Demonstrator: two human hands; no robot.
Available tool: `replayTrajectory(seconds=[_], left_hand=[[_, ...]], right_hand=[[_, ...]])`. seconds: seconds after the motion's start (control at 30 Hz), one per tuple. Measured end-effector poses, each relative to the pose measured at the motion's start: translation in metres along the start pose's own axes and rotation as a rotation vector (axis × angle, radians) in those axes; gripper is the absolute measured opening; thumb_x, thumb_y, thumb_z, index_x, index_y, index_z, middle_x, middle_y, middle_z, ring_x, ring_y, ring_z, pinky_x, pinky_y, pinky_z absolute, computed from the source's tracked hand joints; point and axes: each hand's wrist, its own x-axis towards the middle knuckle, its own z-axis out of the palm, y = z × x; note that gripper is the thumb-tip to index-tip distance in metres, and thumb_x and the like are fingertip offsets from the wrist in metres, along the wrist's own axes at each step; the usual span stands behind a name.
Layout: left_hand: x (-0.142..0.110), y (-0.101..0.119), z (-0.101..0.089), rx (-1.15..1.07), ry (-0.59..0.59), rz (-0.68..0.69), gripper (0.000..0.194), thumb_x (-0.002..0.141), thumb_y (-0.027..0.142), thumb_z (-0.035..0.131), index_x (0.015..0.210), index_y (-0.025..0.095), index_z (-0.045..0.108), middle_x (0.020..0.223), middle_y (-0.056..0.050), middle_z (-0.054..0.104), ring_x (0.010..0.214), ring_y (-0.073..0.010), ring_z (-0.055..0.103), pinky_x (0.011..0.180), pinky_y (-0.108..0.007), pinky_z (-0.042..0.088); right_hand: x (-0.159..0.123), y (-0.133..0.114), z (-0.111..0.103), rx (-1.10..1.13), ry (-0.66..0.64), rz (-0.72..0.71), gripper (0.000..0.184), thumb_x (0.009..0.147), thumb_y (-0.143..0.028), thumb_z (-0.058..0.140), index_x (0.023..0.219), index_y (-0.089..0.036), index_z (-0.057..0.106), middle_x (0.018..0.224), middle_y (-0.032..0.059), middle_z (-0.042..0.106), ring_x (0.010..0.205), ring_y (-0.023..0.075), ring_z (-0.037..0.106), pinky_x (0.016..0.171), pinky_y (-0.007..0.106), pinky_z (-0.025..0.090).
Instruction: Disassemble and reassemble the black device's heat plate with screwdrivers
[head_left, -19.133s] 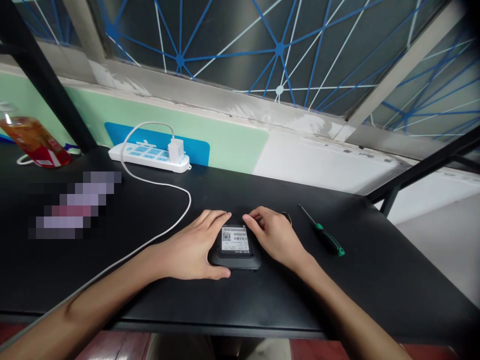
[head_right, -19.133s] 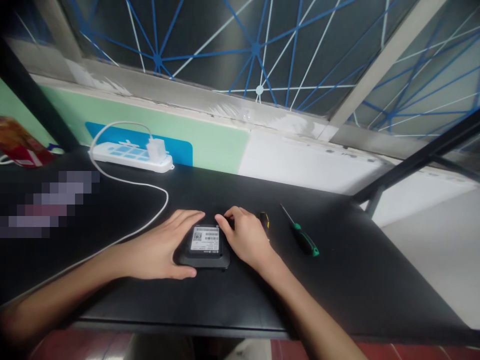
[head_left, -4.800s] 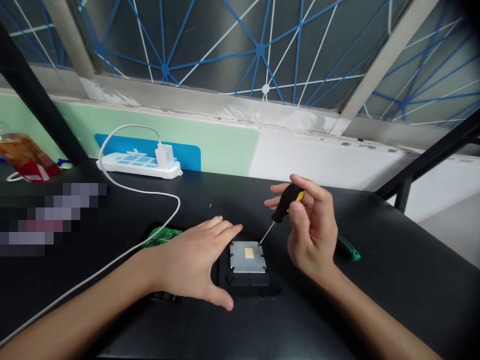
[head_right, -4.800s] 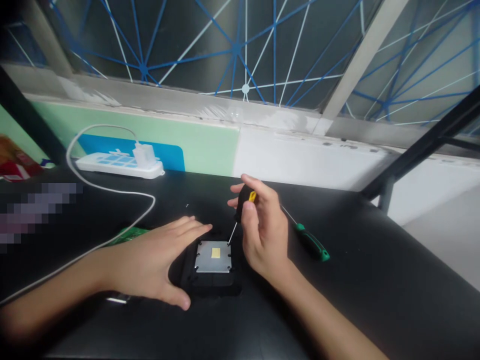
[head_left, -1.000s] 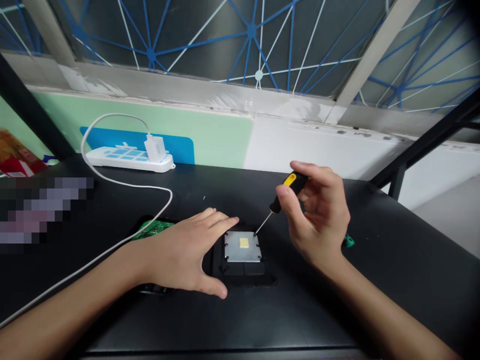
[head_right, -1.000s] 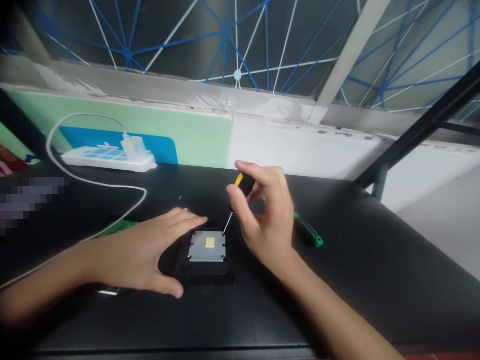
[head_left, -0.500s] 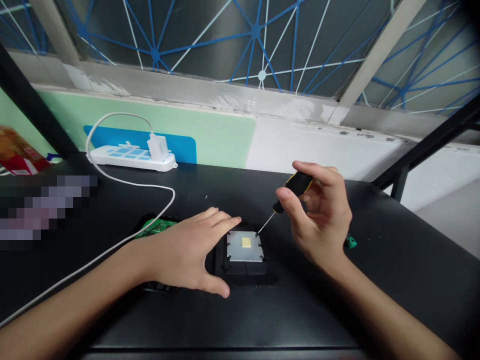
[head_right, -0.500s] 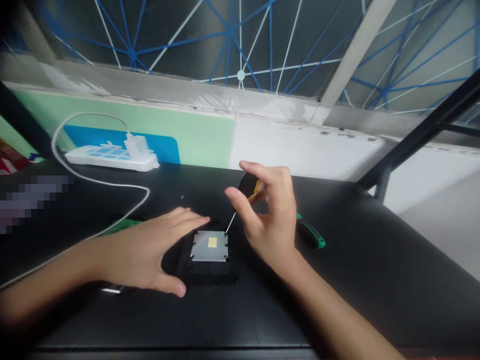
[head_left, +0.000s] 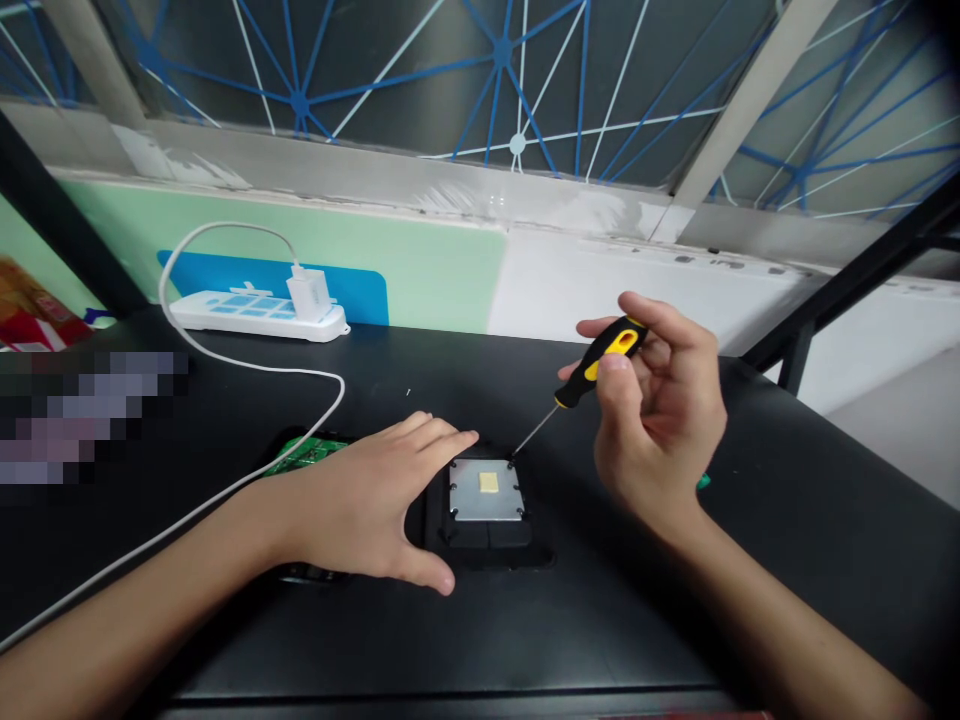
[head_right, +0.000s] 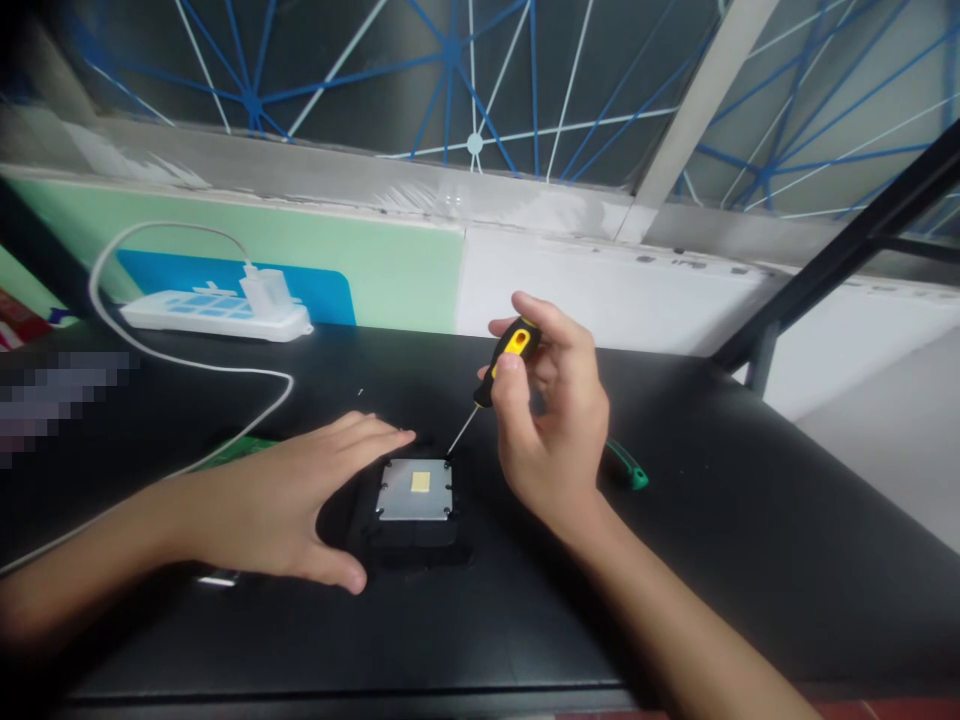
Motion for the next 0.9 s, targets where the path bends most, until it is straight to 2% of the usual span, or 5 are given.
replayTrajectory(seconds=[0.07, 0.13, 0.3, 0.37, 0.9], left_hand=[[0.0004, 0.0013, -0.0012, -0.010, -0.002, 0.006, 0.117, 0.074, 0.066, 0.083, 0.164, 0.018, 0.028, 0.164, -0.018, 0.040, 0.154, -0.0403, 0.032, 0.123, -0.055, 0.035], [0.0011, 0.0029, -0.0025, -0.010, -0.014, 0.005, 0.117, 0.073, 0.064, 0.086, 0.164, 0.017, 0.028, 0.162, -0.018, 0.042, 0.152, -0.0390, 0.035, 0.122, -0.053, 0.037], [0.0011, 0.0052, -0.0038, 0.012, -0.029, -0.002, 0.119, 0.073, 0.065, 0.085, 0.164, 0.016, 0.026, 0.163, -0.018, 0.040, 0.153, -0.0378, 0.033, 0.124, -0.052, 0.034], [0.0005, 0.0055, -0.0036, 0.016, -0.032, 0.000, 0.119, 0.073, 0.064, 0.085, 0.164, 0.016, 0.027, 0.162, -0.018, 0.041, 0.153, -0.0374, 0.034, 0.124, -0.052, 0.033], [0.0008, 0.0040, -0.0031, 0.022, -0.006, 0.026, 0.115, 0.074, 0.067, 0.083, 0.164, 0.019, 0.029, 0.158, -0.017, 0.046, 0.148, -0.0368, 0.040, 0.121, -0.050, 0.037]], right_hand=[[0.0020, 0.0021, 0.0006, 0.021, 0.040, -0.002, 0.035, 0.100, -0.026, 0.060, 0.135, -0.034, 0.061, 0.115, 0.0053, 0.072, 0.102, 0.0206, 0.076, 0.072, 0.037, 0.070], [0.0028, 0.0041, 0.0007, 0.026, 0.051, 0.009, 0.035, 0.100, -0.026, 0.061, 0.133, -0.035, 0.061, 0.114, 0.0056, 0.072, 0.104, 0.0213, 0.075, 0.072, 0.037, 0.070], [0.0003, 0.0053, -0.0009, -0.022, 0.004, 0.001, 0.038, 0.101, -0.026, 0.059, 0.137, -0.035, 0.061, 0.108, 0.0056, 0.072, 0.072, 0.0160, 0.071, 0.058, 0.035, 0.064], [-0.0011, 0.0048, -0.0014, -0.034, -0.017, -0.013, 0.040, 0.100, -0.025, 0.059, 0.139, -0.035, 0.060, 0.107, 0.0051, 0.072, 0.066, 0.0144, 0.069, 0.057, 0.035, 0.062], [-0.0047, 0.0064, -0.0003, -0.028, -0.070, -0.014, 0.041, 0.100, -0.025, 0.058, 0.140, -0.035, 0.058, 0.109, 0.0053, 0.071, 0.069, 0.0161, 0.070, 0.060, 0.039, 0.061]])
